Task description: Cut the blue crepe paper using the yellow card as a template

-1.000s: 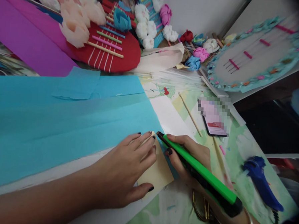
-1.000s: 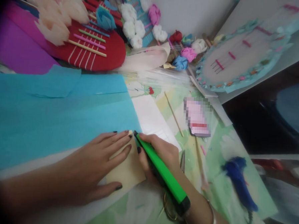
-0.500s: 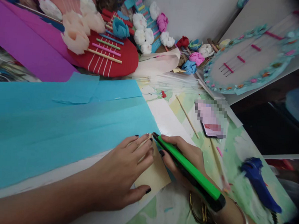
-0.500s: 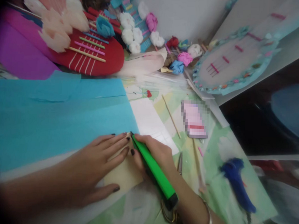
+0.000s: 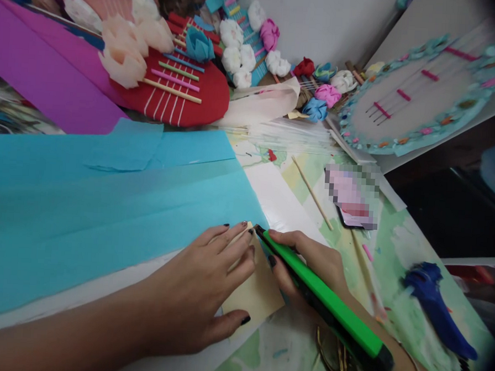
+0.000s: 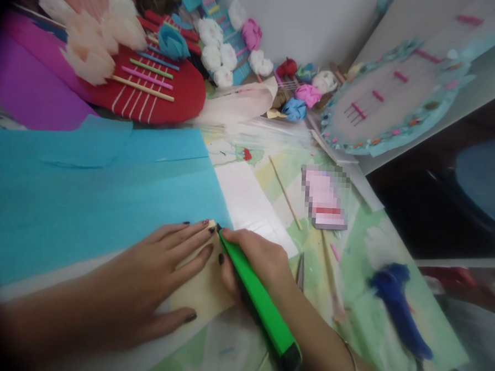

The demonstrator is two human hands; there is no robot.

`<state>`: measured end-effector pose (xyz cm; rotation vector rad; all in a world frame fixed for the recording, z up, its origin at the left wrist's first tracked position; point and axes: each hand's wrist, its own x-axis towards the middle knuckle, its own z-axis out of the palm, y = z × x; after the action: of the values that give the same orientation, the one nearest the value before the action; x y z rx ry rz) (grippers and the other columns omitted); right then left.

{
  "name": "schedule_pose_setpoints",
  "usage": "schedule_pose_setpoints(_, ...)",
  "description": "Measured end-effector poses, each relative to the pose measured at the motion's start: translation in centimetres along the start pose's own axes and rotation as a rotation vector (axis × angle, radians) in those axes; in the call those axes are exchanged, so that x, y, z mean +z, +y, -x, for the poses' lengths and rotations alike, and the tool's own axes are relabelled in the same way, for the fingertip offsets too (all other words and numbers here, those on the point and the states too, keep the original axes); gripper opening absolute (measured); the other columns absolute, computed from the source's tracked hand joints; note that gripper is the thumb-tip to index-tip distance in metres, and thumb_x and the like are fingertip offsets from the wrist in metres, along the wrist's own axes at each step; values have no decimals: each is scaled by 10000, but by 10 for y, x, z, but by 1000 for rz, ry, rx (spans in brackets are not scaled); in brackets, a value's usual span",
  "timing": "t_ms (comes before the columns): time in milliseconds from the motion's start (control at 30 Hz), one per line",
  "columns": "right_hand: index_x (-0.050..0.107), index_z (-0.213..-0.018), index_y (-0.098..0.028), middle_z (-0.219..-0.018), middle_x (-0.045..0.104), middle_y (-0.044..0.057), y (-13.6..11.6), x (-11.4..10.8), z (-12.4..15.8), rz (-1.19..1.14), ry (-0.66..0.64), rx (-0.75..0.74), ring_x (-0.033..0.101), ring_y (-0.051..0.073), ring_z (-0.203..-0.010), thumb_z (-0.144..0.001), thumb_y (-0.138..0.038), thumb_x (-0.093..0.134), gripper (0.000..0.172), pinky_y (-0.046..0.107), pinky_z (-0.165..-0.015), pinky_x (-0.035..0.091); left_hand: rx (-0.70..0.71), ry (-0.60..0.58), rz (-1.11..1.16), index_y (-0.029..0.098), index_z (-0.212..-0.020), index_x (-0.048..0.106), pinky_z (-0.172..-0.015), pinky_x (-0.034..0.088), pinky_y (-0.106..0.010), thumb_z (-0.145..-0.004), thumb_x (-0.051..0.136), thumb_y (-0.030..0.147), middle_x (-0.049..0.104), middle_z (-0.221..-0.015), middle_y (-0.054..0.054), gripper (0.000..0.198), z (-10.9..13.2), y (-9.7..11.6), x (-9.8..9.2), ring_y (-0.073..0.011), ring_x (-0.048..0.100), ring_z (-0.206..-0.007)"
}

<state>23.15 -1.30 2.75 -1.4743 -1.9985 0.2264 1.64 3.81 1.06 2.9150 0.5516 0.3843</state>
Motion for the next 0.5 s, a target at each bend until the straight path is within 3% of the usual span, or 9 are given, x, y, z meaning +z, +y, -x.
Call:
schedule_pose_setpoints(267,590,-1048,-247,-765,720,-25,-1,-4,6,41,-33,29,679,127,-594,-761,-157,583,301,229,-573,529,-4,-20,18,116,-1311,513,-1079,348,-510,-915,459,561,465,-1446,-186,598,2,-1,0,-362,376,-1383)
schedule_pose_setpoints(433,586,-1018,-283,-738,729,-19,0,-5,8,-26,16,45,668,160,-538,-757,-188,563,278,264,-476,501,-7,-54,28,123,-1315,517,-1087,346,-502,-929,440,559,456,-1460,-177,587,1,0,-1,-358,374,-1387)
schedule_pose_setpoints(500,599,-1008,-295,-762,736,-16,-1,-10,7,-37,-38,90,677,175,-563,-761,-198,587,266,277,-488,514,-10,-57,29,128,-1317,520,-1095,337,-502,-933,433,559,464,-1455,-171,584,0,0,-2,-354,375,-1387)
